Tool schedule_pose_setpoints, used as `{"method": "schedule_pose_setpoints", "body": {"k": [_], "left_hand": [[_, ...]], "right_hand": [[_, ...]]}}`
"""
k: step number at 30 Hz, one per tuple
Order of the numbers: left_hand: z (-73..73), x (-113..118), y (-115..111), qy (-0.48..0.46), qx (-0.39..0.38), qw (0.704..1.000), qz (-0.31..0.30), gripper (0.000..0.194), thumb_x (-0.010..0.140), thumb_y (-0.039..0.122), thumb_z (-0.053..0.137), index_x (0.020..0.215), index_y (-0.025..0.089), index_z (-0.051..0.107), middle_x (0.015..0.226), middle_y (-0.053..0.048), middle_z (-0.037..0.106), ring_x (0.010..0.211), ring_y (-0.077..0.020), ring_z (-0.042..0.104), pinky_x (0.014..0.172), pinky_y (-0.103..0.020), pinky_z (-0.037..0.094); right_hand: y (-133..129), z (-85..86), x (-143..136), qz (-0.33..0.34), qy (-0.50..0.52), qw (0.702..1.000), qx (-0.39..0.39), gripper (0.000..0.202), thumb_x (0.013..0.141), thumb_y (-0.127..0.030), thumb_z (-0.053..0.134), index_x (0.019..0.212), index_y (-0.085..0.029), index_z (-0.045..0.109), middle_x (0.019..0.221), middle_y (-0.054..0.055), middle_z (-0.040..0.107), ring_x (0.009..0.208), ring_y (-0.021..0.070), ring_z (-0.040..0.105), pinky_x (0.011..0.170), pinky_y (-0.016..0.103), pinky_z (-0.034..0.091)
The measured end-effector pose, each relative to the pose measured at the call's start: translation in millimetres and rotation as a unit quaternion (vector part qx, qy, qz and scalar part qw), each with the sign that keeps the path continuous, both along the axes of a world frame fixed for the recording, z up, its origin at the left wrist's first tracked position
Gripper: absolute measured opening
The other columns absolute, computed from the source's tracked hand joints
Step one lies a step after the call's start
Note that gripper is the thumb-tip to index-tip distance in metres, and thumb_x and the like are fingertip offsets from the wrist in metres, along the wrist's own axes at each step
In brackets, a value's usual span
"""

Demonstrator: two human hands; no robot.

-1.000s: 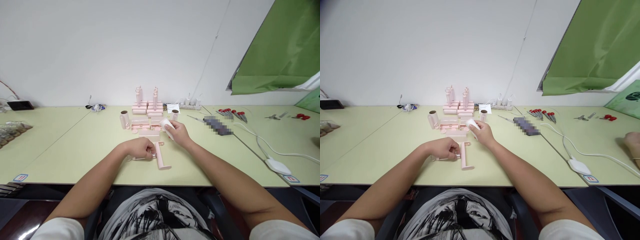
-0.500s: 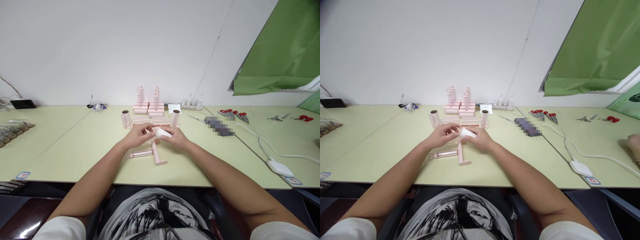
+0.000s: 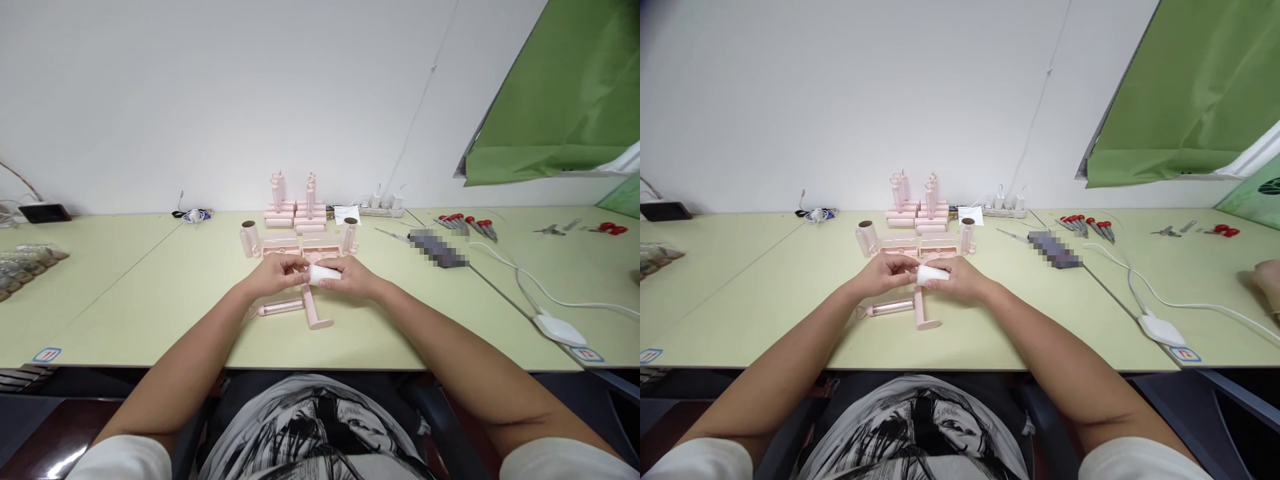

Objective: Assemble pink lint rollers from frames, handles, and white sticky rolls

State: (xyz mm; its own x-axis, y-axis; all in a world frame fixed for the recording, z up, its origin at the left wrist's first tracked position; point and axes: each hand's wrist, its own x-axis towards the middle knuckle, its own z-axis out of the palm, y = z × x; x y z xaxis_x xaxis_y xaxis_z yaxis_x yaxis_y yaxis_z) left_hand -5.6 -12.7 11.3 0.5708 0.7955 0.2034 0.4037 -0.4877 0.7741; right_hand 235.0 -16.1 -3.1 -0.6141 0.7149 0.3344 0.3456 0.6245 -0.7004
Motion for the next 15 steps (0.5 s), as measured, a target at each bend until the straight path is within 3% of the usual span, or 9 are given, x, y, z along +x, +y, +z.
{"method": "schedule_pose_setpoints", "body": {"k": [15], "left_hand": [[3.4,4.0,-5.7,0.024,-0.021,0.999,-0.004,0.027,0.074,0.033,0.065,0.095,0.016,0.067,0.077,0.001,0.062,0.061,-0.0083,0.046,0.057,-0.02,0.038]], "right_hand": [[-4.8,-1.7,-0.7,0.011,-0.013,1.0,0.022,0.041,0.082,-0.046,0.067,0.111,-0.019,0.073,0.097,0.004,0.073,0.084,0.0207,0.064,0.072,0.027,0.045]]}}
